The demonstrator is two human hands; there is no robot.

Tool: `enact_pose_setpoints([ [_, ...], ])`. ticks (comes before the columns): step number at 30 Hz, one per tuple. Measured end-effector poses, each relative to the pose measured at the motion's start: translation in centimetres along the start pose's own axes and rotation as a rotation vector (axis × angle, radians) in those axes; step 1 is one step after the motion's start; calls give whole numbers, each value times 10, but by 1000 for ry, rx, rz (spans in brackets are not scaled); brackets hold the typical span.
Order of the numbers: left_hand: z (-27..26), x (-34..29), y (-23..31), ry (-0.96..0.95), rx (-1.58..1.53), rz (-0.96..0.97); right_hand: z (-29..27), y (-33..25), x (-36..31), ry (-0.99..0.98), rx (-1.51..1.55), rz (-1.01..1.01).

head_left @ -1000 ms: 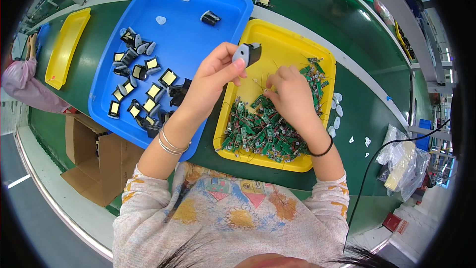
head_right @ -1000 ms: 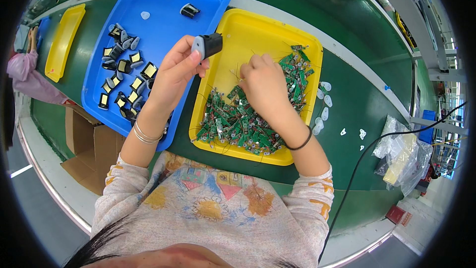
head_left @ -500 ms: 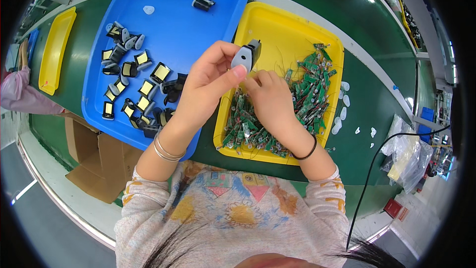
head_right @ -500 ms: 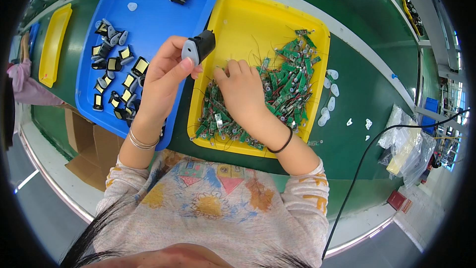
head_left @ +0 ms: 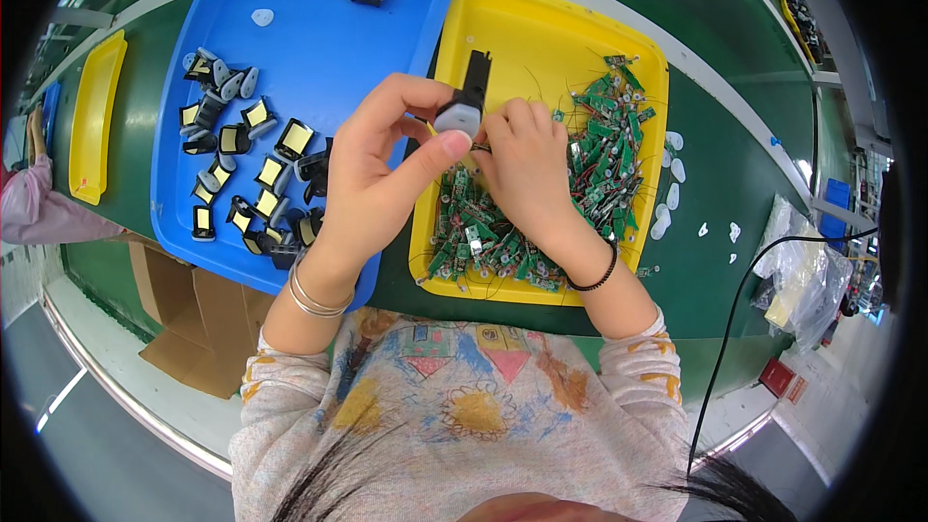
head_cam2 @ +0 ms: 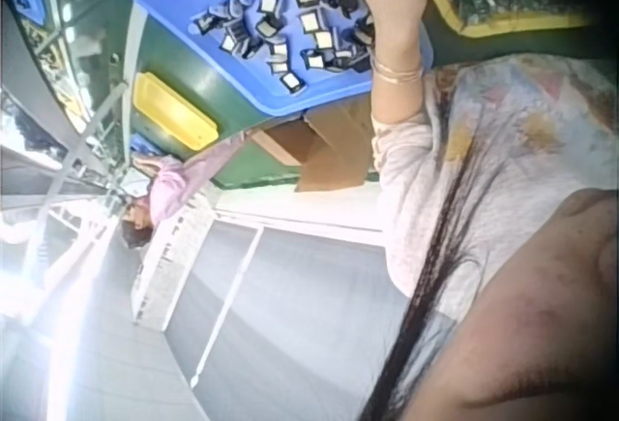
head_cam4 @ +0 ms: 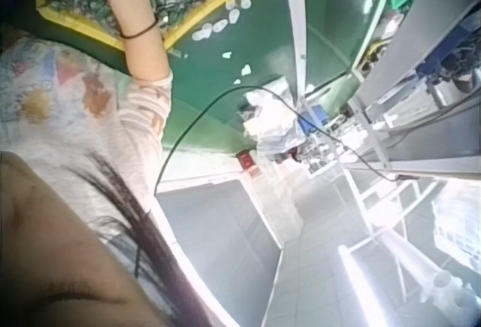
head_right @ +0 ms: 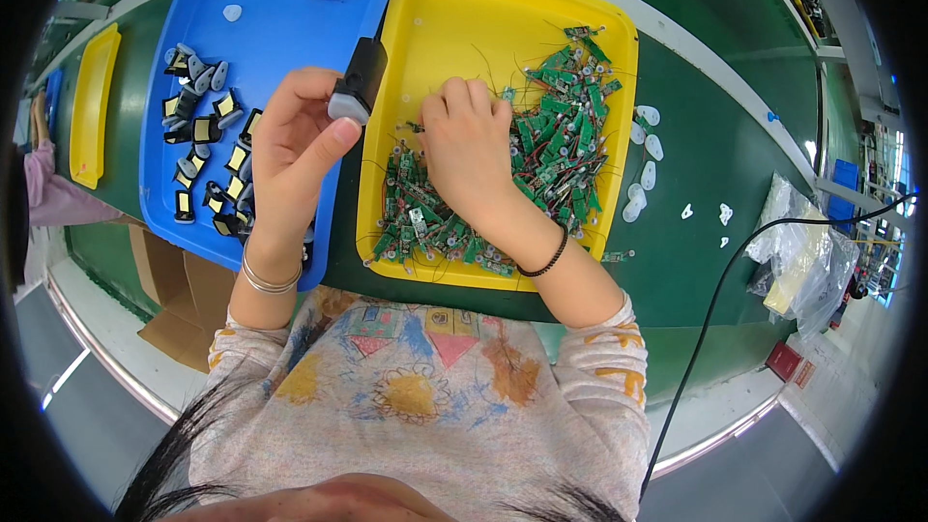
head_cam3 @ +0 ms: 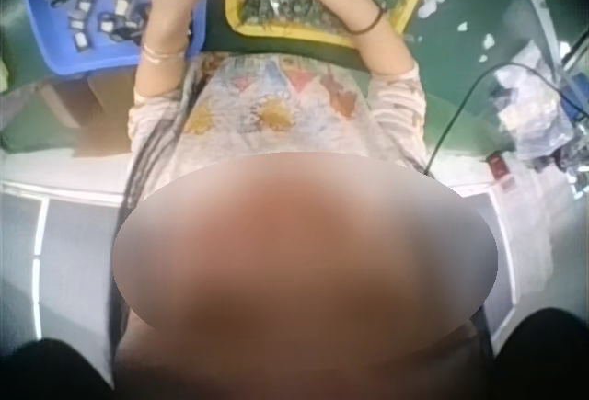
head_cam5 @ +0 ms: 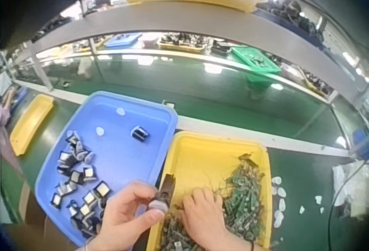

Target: The person repeatedly picks small black plastic housings from a blue tray and green circuit boards with wires from a yellow tray. They insert the circuit boards into the housings and place the assembled units back into the blue tray. The process continues throughout the clip with consistent hand movements.

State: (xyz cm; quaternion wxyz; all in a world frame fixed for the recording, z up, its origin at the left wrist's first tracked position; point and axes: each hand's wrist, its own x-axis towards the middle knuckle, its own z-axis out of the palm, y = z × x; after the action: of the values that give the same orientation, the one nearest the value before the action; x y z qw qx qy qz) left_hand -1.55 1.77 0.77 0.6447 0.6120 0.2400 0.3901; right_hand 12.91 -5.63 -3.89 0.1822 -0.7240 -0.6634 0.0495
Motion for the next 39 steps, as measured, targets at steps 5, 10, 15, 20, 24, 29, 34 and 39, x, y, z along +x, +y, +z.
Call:
enact_pose_setpoints([
  [5, -1, 3, 1, -28, 197, 90, -13, 11, 8, 229, 169, -24],
  [10, 8, -2, -1, 10, 69, 9, -58, -8, -1, 288, 1602, 131],
  [15, 18, -7, 5, -132, 12, -3, -54, -7, -6, 216, 1515, -59],
  [20, 19, -8, 0, -129, -14, -44, -52, -5, -10, 222, 1324, -72],
  [24, 23, -8, -5, -80, -162, -94, -48, -11, -13, 392, 1192, -4],
  [29, 25, -6, -1, -58, -95, -82, -46, -4, -11, 496, 1001, -106],
  [34, 21, -8, -3, -116, -156, -156, -42, -4, -9, 560, 892, -213],
  [39, 21, -7, 5, -143, -82, -172, -51, -2, -11, 520, 718, -249],
])
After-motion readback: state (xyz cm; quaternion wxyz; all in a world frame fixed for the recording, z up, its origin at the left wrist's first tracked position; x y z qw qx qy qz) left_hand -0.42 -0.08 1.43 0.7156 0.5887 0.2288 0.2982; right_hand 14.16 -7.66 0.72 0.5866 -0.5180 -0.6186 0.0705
